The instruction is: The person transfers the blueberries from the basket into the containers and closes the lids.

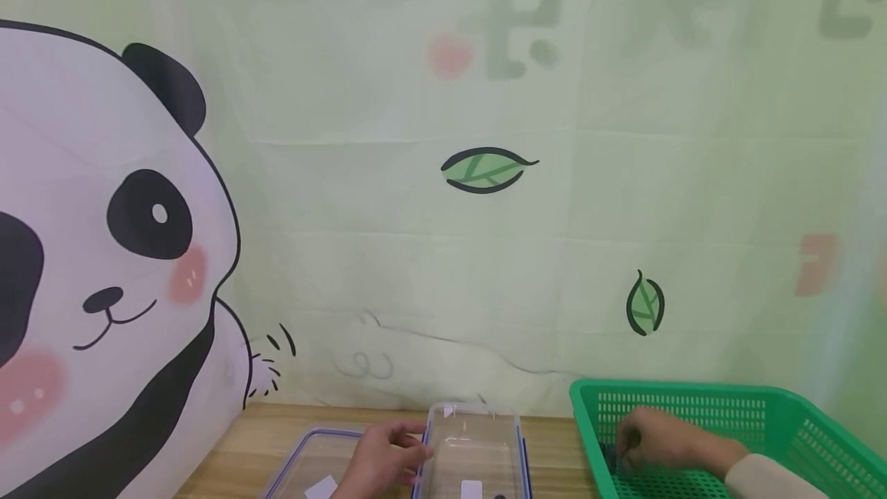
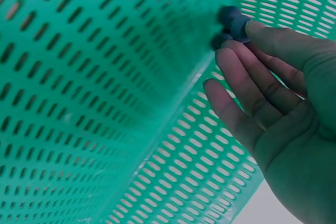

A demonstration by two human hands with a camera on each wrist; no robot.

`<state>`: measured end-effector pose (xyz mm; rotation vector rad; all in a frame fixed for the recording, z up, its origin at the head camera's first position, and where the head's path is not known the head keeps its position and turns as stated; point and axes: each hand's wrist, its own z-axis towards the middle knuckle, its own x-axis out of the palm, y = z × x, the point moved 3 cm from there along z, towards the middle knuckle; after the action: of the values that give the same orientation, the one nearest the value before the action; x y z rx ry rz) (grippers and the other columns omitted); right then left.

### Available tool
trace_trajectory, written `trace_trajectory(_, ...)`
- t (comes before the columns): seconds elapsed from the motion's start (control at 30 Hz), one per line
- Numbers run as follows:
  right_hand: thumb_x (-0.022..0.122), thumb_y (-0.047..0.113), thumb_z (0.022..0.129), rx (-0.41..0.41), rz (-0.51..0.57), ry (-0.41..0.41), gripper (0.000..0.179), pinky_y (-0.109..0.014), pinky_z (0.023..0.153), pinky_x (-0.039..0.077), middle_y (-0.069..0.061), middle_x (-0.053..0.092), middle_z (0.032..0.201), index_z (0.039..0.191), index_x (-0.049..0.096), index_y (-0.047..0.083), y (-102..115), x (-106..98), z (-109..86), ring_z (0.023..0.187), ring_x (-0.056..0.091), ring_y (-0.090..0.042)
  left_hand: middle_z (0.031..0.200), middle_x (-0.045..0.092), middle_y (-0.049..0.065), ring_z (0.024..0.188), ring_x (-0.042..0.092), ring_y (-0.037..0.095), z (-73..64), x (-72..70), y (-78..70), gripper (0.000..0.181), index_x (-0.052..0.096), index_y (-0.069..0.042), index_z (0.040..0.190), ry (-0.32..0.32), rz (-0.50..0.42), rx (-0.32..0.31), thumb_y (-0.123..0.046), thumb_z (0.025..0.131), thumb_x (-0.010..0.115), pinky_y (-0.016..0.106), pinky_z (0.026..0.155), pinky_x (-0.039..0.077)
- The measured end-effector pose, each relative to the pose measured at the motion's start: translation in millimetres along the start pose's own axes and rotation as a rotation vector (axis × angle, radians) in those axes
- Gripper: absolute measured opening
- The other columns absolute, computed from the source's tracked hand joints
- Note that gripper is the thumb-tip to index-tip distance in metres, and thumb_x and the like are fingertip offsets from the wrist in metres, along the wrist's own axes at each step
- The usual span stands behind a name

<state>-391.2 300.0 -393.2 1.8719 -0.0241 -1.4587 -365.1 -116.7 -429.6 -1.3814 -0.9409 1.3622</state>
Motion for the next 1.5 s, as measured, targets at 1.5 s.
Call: trace_trajectory(1.5,0.076,0.030,0.100,-0.087,0.336,-0.451,0.026,-0.029,0.081,0.061,0.000,0.077,0.107,0.116,0.076,0.009,132,-4,-42.0,0.099,0.074,-0.026,0.092,0.068,0.008,0.072,0.068,0.015,-0.3,0.3,-0.6,0.035,0.070,0.011,0.123,-0.003,-0.008,0.006,0.002,0.091,0.080,0.035,0.064,0.066)
